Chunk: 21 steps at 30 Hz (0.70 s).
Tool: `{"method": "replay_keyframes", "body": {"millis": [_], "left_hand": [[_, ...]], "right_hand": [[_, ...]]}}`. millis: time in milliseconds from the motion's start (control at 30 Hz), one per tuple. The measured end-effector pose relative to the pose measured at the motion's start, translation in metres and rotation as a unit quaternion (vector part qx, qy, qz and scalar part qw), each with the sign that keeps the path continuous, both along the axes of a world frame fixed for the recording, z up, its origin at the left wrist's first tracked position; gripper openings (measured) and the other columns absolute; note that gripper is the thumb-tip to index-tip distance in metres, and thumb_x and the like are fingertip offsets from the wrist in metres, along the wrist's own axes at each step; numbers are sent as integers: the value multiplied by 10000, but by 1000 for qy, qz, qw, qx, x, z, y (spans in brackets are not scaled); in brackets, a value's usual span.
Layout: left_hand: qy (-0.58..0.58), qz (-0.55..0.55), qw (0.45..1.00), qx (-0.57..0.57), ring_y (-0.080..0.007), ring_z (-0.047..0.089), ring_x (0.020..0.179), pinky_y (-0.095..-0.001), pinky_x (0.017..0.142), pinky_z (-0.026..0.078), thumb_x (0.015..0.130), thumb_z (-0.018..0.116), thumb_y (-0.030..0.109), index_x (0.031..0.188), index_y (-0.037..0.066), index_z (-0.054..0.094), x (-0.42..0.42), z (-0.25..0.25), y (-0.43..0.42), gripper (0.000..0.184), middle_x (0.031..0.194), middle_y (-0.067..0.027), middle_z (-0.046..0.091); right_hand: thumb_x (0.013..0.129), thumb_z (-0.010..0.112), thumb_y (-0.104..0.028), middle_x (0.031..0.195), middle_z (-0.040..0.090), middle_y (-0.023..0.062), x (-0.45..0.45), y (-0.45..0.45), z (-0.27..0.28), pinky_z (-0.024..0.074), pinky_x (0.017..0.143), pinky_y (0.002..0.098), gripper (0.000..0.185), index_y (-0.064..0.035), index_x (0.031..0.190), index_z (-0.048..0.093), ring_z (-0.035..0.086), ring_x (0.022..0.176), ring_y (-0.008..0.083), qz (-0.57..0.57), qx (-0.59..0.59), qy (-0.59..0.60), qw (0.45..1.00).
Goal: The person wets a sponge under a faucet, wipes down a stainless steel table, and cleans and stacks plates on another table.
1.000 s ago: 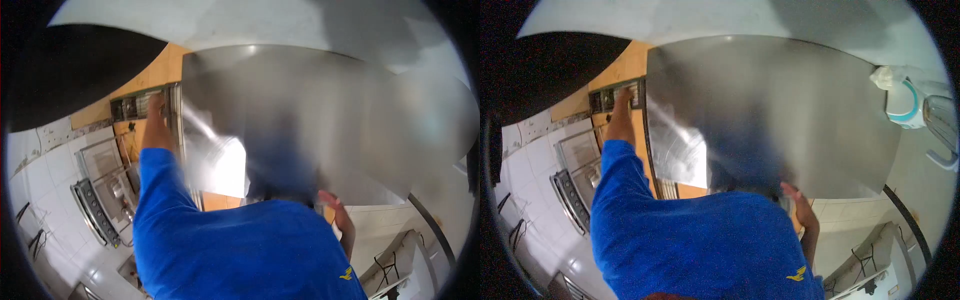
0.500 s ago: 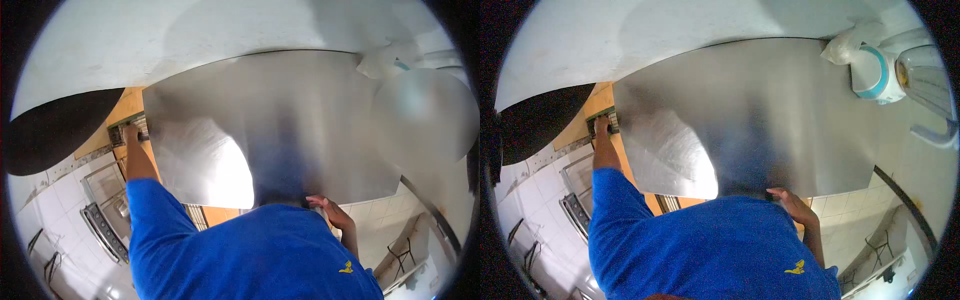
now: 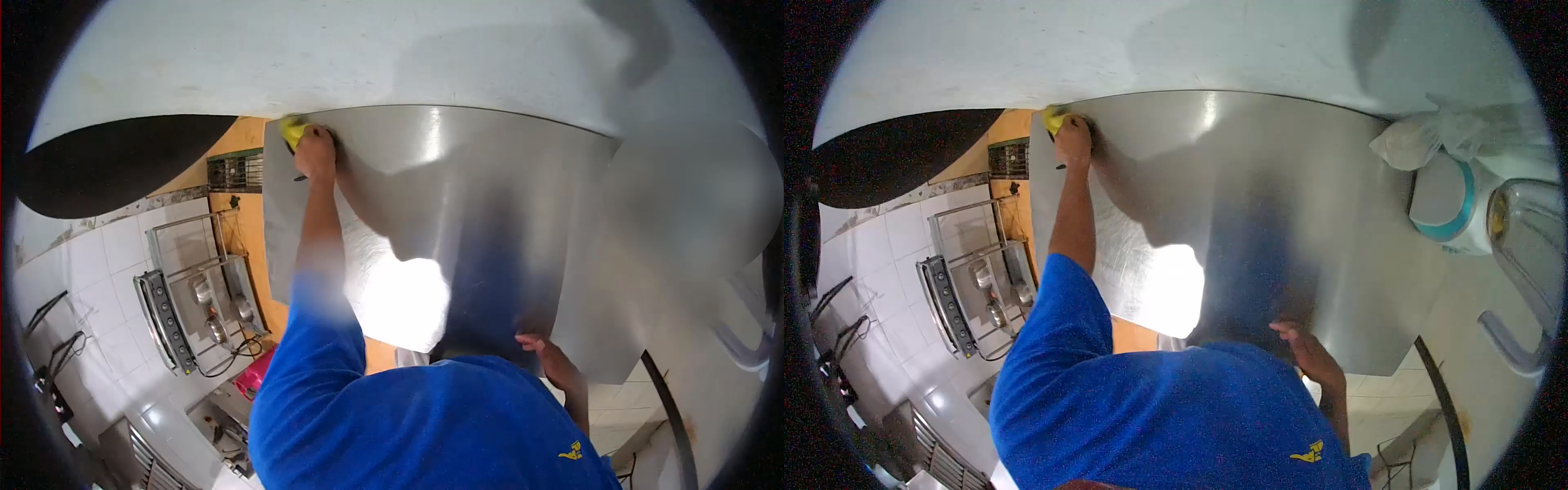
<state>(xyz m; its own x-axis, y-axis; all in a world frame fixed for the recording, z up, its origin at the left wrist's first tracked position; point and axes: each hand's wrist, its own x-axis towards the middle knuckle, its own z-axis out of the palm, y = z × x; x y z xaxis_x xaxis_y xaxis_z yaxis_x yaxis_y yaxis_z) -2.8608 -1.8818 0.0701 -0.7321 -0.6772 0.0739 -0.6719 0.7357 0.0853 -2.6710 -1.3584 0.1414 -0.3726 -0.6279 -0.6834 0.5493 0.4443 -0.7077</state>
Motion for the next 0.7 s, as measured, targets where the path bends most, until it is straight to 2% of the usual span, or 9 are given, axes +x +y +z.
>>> {"method": "replay_keyframes", "body": {"millis": [233, 300, 333, 433, 533, 567, 600, 667, 700], "left_hand": [[17, 11, 1000, 17, -302, 607, 623, -435, 558, 483, 849, 447, 322, 789, 84, 606, 5, -66, -97, 292, 705, -139, 626], [-83, -13, 996, 17, -285, 615, 661, -437, 574, 485, 860, 431, 327, 817, 73, 606, -5, 4, -23, 311, 706, -138, 632], [-136, -122, 983, -16, -296, 618, 729, -432, 662, 479, 823, 453, 359, 786, 119, 629, 5, -5, -1, 300, 793, -143, 639], [-152, -169, 972, -56, -319, 620, 771, -437, 699, 480, 811, 468, 377, 808, 108, 639, 22, -27, 0, 319, 794, -154, 639], [-42, 48, 996, 63, -330, 618, 758, -443, 661, 480, 830, 409, 449, 848, 106, 646, -19, 5, -54, 418, 802, -167, 635], [-107, -31, 994, -1, -331, 619, 778, -451, 679, 479, 835, 390, 471, 849, 93, 641, -22, -1, -39, 454, 800, -165, 636], [-76, -135, 986, -60, -312, 623, 721, -410, 613, 494, 830, 445, 353, 770, 56, 639, -13, 3, 1, 359, 790, -179, 634], [-144, -257, 955, -25, -318, 620, 679, -416, 587, 491, 834, 439, 340, 740, 60, 639, 1, -9, -8, 357, 754, -174, 634], [-106, -146, 983, 22, -325, 618, 665, -432, 601, 487, 821, 453, 330, 728, 56, 640, -3, -3, -43, 344, 745, -177, 633]], "right_hand": [[894, 193, -558, 1166, 529, 63, -37, -26, 5, 408, 745, 318, 630, -88, 1176, 503, 521, 848, 163, 27, -3, 29, 999], [895, 202, -554, 1141, 542, 62, -40, -28, 2, 407, 733, 309, 619, -92, 1171, 506, 523, 838, 155, -2, -2, -3, 1000], [895, 206, -552, 1128, 548, 62, -40, -31, 1, 406, 727, 305, 614, -93, 1169, 508, 524, 834, 151, -21, -4, -20, 1000], [914, 223, -516, 1112, 544, 109, -34, -32, -12, 426, 723, 352, 578, -83, 1196, 481, 500, 805, 184, 13, -27, 29, 999], [912, 210, -520, 1090, 550, 109, -39, -33, -4, 429, 717, 346, 591, -73, 1179, 492, 494, 784, 176, 23, -3, 10, 1000], [917, 211, -509, 1086, 551, 110, -43, -32, 1, 427, 726, 346, 583, -71, 1177, 493, 495, 784, 182, 27, 13, -1, 1000], [921, 211, -499, 1081, 552, 111, -40, -29, -1, 425, 735, 347, 574, -69, 1175, 495, 496, 784, 188, 30, 27, -19, 999], [926, 228, -481, 989, 541, 81, -39, -31, -4, 405, 719, 313, 555, -64, 1167, 503, 482, 753, 164, 32, 52, 25, 998], [927, 244, -473, 901, 530, 49, -37, -31, -1, 387, 694, 278, 544, -60, 1161, 509, 467, 722, 135, 38, 66, 80, 994]]}}
